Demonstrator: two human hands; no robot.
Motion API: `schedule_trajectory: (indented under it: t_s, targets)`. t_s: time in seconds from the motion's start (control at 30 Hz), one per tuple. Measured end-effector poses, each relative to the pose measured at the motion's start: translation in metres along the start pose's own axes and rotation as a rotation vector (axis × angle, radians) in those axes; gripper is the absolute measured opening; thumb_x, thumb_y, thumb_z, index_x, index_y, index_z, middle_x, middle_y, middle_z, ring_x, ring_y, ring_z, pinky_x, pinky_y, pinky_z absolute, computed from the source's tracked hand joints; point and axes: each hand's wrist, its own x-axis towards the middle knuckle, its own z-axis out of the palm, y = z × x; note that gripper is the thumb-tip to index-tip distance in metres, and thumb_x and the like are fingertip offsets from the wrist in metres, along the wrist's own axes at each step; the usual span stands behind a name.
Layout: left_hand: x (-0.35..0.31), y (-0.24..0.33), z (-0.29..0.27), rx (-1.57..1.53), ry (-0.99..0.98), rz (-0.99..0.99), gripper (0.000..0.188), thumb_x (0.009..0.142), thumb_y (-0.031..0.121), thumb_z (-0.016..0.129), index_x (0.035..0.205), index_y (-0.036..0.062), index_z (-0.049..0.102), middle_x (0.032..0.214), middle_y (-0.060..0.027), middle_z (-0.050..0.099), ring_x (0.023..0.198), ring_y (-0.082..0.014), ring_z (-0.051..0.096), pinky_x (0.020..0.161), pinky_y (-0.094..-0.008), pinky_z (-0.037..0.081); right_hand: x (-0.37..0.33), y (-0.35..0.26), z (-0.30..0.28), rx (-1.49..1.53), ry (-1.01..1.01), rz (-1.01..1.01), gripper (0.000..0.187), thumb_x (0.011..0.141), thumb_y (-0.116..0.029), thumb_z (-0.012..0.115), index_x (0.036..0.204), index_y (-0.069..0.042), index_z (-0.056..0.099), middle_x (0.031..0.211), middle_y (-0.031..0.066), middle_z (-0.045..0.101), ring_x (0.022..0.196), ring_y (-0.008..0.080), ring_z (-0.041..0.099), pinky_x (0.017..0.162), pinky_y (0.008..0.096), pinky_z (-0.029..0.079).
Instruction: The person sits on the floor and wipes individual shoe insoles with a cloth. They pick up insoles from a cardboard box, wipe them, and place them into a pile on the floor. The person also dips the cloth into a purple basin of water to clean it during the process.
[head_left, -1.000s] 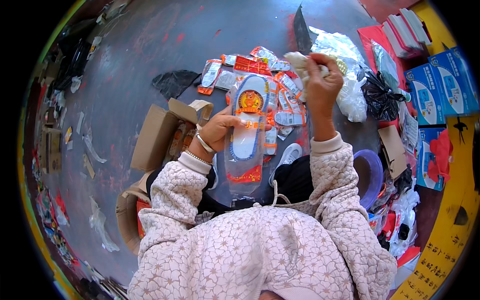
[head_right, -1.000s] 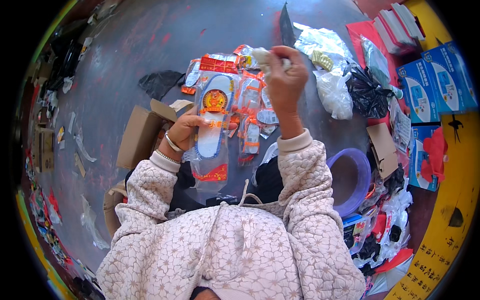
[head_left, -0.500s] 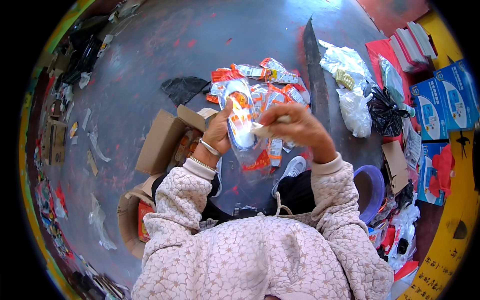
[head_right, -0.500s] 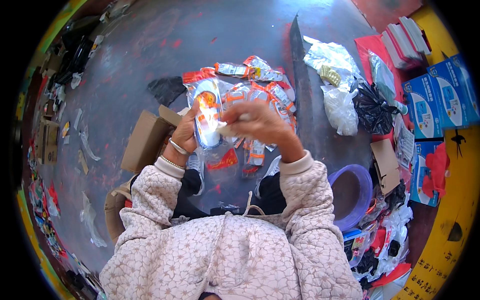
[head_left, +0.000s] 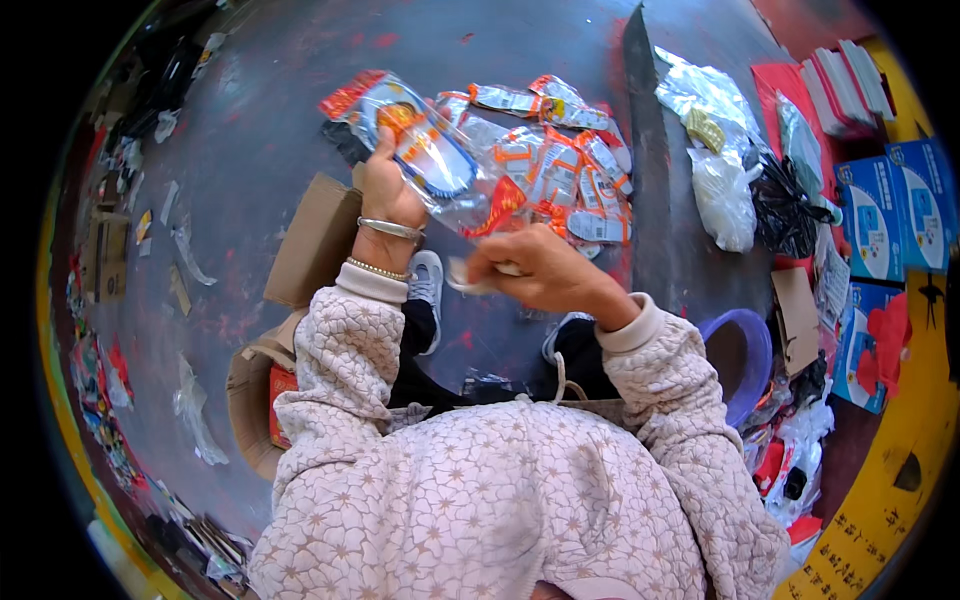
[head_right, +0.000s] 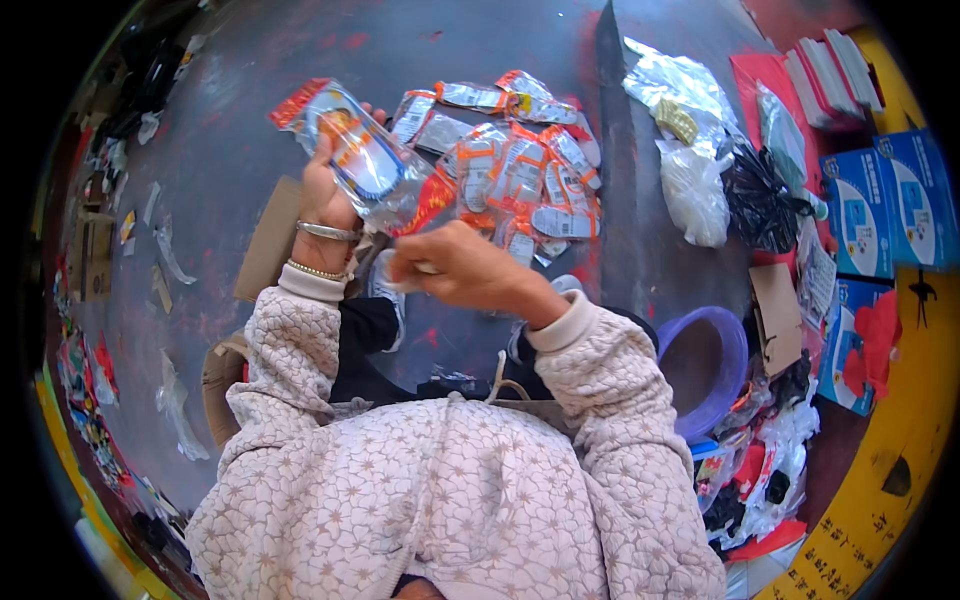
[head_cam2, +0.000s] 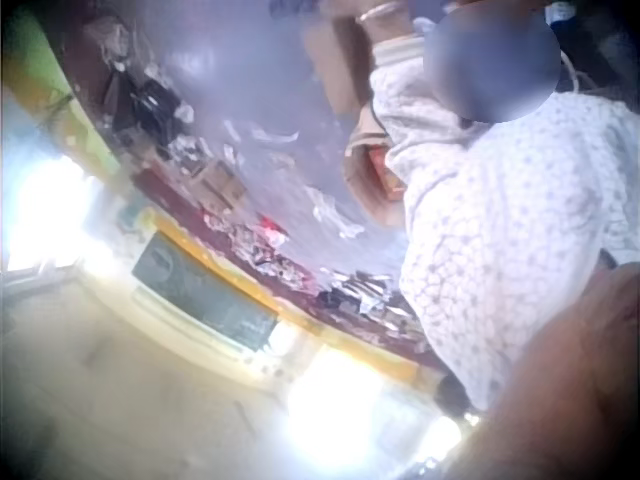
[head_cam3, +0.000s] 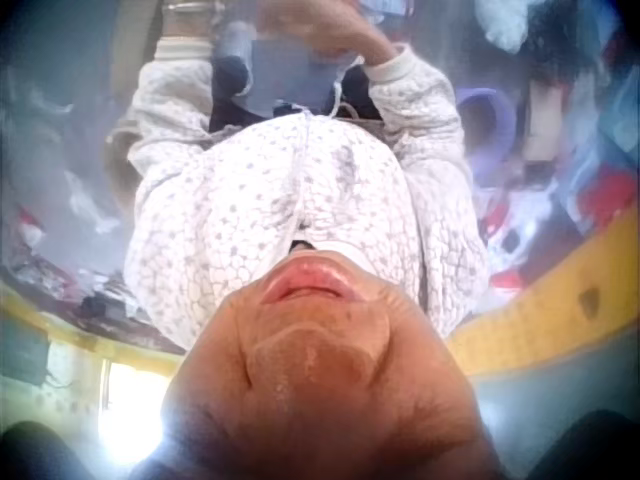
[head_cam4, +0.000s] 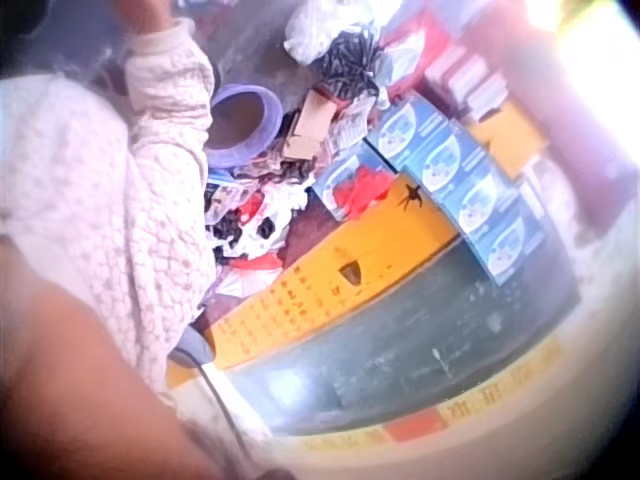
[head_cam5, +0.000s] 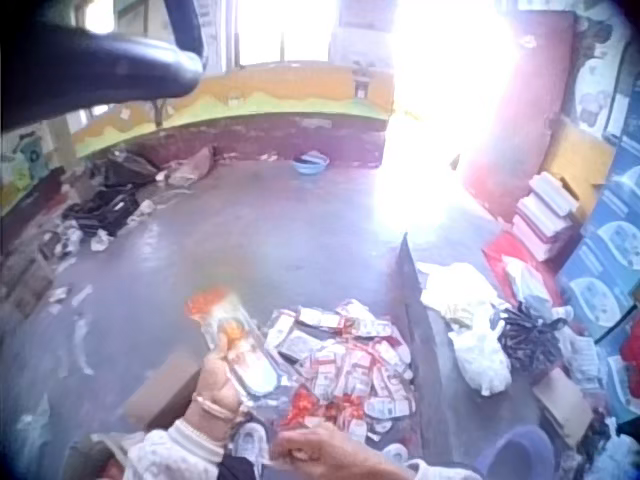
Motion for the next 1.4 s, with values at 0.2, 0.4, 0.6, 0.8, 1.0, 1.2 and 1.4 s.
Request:
schedule_trajectory:
  t_s: [0.2,0.4,0.6,0.8,1.0,1.2,1.4]
  targets:
    - [-0.012,0.014,0.028,0.134,0.068,0.223,0.049,0.096,0.037,0.023,0.131,0.0041,0.034,0.126,-0.0161,0.045,0.113,-0.0294,0.047,0.097,-0.0468,0.038,-0.011,-0.001,-0.074,0.278,0.269,0.422,0.015,0.074,-0.012,0.059,0.083,-0.001,0.063,0.078,0.0096,0.061,0.07,0.016,0.06,0.06,0.0279,0.048]
    - [-0.019,0.007,0.04,0.232,-0.101,0.177,0.044,0.097,0.034,0.027,0.127,0.0045,0.038,0.12,-0.0161,0.051,0.109,-0.0258,0.052,0.092,-0.0399,0.044,-0.013,0.015,-0.064,0.186,0.183,0.439,0.029,0.075,-0.021,0.064,0.092,0.003,0.06,0.083,0.0091,0.061,0.082,0.015,0.06,0.068,0.0299,0.05]
    - [-0.023,-0.014,0.045,0.337,-0.146,0.097,0.049,0.095,0.037,0.032,0.132,0.0048,0.034,0.123,-0.0158,0.048,0.101,-0.0252,0.055,0.088,-0.0396,0.047,0.006,0.01,-0.037,0.128,0.385,0.371,0.037,0.075,-0.027,0.068,0.093,0.004,0.06,0.083,0.0113,0.061,0.082,0.0192,0.062,0.069,0.0285,0.05]
    - [-0.023,-0.026,0.032,0.127,-0.245,-0.113,0.056,0.092,0.043,0.039,0.132,0.0037,0.032,0.127,-0.0151,0.046,0.113,-0.026,0.048,0.095,-0.0415,0.041,0.01,0.01,-0.031,0.512,0.271,0.542,0.016,0.075,-0.009,0.067,0.085,0.001,0.06,0.074,0.0069,0.062,0.064,0.0114,0.061,0.058,0.024,0.05]
    - [-0.039,-0.05,0.016,0.096,-0.285,-0.258,0.058,0.089,0.034,0.051,0.133,0.0025,0.03,0.131,-0.0145,0.041,0.121,-0.0307,0.041,0.101,-0.0438,0.034,0.007,0.021,-0.045,0.434,0.34,0.412,0.017,0.074,-0.009,0.068,0.084,0.002,0.06,0.073,0.0042,0.061,0.063,0.0093,0.059,0.058,0.0225,0.049]
    - [-0.034,-0.038,0.019,0.087,-0.066,-0.208,0.043,0.091,0.012,0.043,0.132,0.0021,0.031,0.13,-0.0153,0.041,0.12,-0.0271,0.043,0.099,-0.0472,0.039,0.009,0.016,-0.044,0.118,0.274,0.463,0.015,0.073,-0.012,0.067,0.081,0.0,0.064,0.074,0.0054,0.061,0.069,0.0107,0.058,0.062,0.0249,0.047]
    - [-0.028,-0.019,0.015,0.098,-0.108,-0.035,0.04,0.092,0.01,0.041,0.131,0.0042,0.033,0.128,-0.0135,0.044,0.118,-0.0292,0.045,0.093,-0.0557,0.041,-0.003,0.031,-0.083,-0.318,0.772,0.502,0.017,0.073,-0.017,0.068,0.078,-0.002,0.063,0.072,0.0086,0.062,0.063,0.0162,0.06,0.06,0.0288,0.047]
